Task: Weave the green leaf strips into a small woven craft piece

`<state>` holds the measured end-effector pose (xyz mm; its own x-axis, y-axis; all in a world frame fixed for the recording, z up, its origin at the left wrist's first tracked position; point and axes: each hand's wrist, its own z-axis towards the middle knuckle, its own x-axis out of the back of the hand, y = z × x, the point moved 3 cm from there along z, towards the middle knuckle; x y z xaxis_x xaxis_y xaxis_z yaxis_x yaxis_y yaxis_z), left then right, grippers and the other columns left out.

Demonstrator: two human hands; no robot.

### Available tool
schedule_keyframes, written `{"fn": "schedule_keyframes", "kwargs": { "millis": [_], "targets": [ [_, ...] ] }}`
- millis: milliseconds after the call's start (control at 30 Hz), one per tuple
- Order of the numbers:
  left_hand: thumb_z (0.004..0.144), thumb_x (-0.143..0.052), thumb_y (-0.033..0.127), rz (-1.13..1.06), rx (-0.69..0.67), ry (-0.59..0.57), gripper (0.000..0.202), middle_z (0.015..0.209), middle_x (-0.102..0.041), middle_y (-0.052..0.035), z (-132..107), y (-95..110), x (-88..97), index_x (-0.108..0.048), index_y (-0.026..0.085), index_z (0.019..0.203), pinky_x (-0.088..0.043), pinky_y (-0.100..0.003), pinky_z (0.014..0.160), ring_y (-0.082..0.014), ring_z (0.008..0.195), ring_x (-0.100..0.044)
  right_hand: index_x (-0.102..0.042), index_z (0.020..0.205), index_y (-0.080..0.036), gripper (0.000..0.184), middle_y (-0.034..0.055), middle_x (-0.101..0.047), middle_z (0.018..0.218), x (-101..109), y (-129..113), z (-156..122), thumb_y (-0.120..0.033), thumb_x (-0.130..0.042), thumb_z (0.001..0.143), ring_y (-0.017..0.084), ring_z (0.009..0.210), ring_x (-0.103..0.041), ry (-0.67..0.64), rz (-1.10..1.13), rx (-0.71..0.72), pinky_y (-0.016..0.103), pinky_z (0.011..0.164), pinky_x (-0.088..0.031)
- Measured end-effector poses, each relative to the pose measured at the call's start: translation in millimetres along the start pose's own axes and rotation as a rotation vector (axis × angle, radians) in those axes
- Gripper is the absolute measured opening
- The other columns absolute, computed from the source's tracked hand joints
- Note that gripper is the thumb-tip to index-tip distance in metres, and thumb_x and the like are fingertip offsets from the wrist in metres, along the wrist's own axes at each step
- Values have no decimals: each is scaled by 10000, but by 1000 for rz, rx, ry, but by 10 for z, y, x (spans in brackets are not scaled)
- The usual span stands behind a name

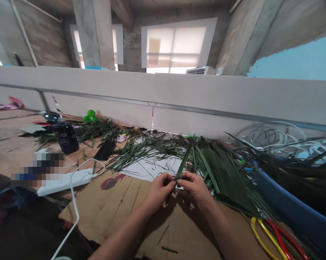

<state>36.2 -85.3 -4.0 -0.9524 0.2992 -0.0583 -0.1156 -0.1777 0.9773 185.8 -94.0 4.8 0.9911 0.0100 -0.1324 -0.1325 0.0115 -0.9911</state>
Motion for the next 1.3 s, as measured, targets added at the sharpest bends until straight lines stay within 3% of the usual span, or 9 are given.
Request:
{"fn": "schedule_keyframes", "kwargs": {
  "millis": [100,267,533,833,1033,1200,1300],
  "targets": [
    [776,-684,333,66,-27,17,195,661,-550,10,-2,-10,-2,-585,181,706,-365,-250,618,-136,644,-477,-688,657,-171,226,6,-648,614,-13,7,1,-323,-822,555,123,555,-528,1,13,-6,242,530,-384],
    [793,-612,284,173,-53,51,146,660,-531,21,-4,-28,-10,-546,191,703,-359,-250,615,-136,646,-468,-621,637,-185,219,-31,-597,538,-36,77,23,-325,-768,556,82,415,-421,26,0,-30,227,430,-305],
    [808,-572,302,270,-69,45,153,663,-518,29,-1,-62,-12,-515,205,704,-344,-256,614,-144,653,-470,-579,624,-204,201,-67,-522,483,-41,199,87,-334,-721,568,81,385,-395,109,-9,2,219,399,-271],
    [776,-606,349,124,-20,49,174,650,-485,38,3,-24,-12,-535,200,721,-336,-260,609,-138,632,-433,-701,728,-174,232,-14,-630,602,-12,41,15,-376,-779,647,82,454,-390,67,-18,89,221,437,-267],
    [779,-630,337,87,-8,-40,170,690,-537,16,-23,-29,-59,-553,194,732,-350,-262,632,-144,668,-466,-670,681,-178,297,-47,-531,543,46,-4,22,-424,-825,621,77,466,-350,132,35,131,222,453,-259],
    [777,-683,424,36,-3,15,270,682,-540,15,-7,-45,-39,-548,194,736,-353,-262,622,-142,659,-469,-672,717,-178,313,-29,-568,596,8,44,5,-441,-831,655,78,473,-347,18,-9,60,228,448,-237],
    [759,-698,440,-24,12,8,297,656,-514,23,3,-57,-29,-538,194,721,-334,-255,601,-132,633,-441,-679,739,-185,333,-26,-584,587,30,62,13,-462,-835,641,84,461,-347,61,0,56,232,444,-234]
  ]
}}
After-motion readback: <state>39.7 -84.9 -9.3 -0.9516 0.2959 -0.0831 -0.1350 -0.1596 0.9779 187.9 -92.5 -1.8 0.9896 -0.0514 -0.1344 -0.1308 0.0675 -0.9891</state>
